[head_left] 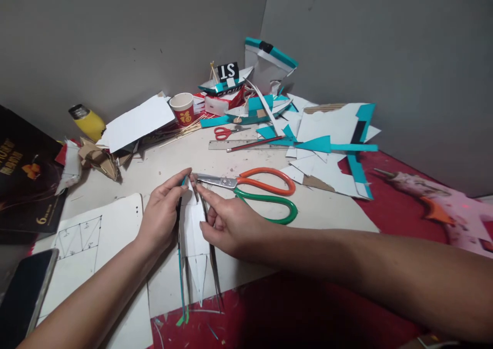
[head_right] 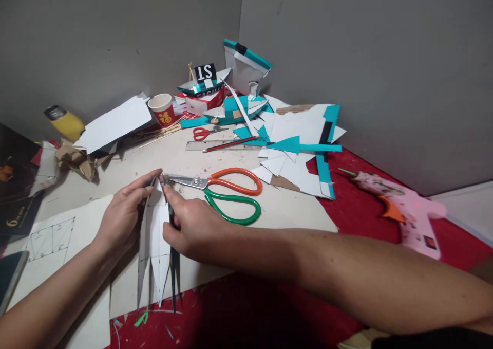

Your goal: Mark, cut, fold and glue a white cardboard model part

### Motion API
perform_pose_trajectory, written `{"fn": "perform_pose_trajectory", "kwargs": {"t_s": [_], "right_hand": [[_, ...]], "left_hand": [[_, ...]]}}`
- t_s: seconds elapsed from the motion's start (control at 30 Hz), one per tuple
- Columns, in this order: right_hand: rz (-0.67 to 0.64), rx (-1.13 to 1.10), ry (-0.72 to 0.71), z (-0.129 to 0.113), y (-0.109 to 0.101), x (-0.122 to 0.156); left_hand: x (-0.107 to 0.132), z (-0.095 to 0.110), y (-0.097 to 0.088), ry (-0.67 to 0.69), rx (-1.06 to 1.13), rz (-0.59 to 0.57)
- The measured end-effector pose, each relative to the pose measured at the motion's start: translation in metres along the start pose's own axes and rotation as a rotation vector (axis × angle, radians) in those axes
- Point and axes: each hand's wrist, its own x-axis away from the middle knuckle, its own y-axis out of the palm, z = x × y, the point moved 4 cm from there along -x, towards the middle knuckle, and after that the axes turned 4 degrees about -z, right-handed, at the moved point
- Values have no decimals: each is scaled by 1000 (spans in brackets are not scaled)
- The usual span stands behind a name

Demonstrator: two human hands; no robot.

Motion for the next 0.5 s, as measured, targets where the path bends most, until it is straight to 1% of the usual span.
{"fn": "perform_pose_trajectory", "kwargs": {"t_s": [0.13,0.23,0.37,0.5], "right_hand": [[10,-12,-17,2,2,1],[10,-11,-16,1,3,2],[35,-14,-34,-4,2,2],[36,-11,-70,-8,3,3]], "left_hand": [[2,1,4,-27,232,-7],[3,2,6,-51,293,-3],[4,1,6,-32,259,-5],[7,2,4,47,101,-27]]}}
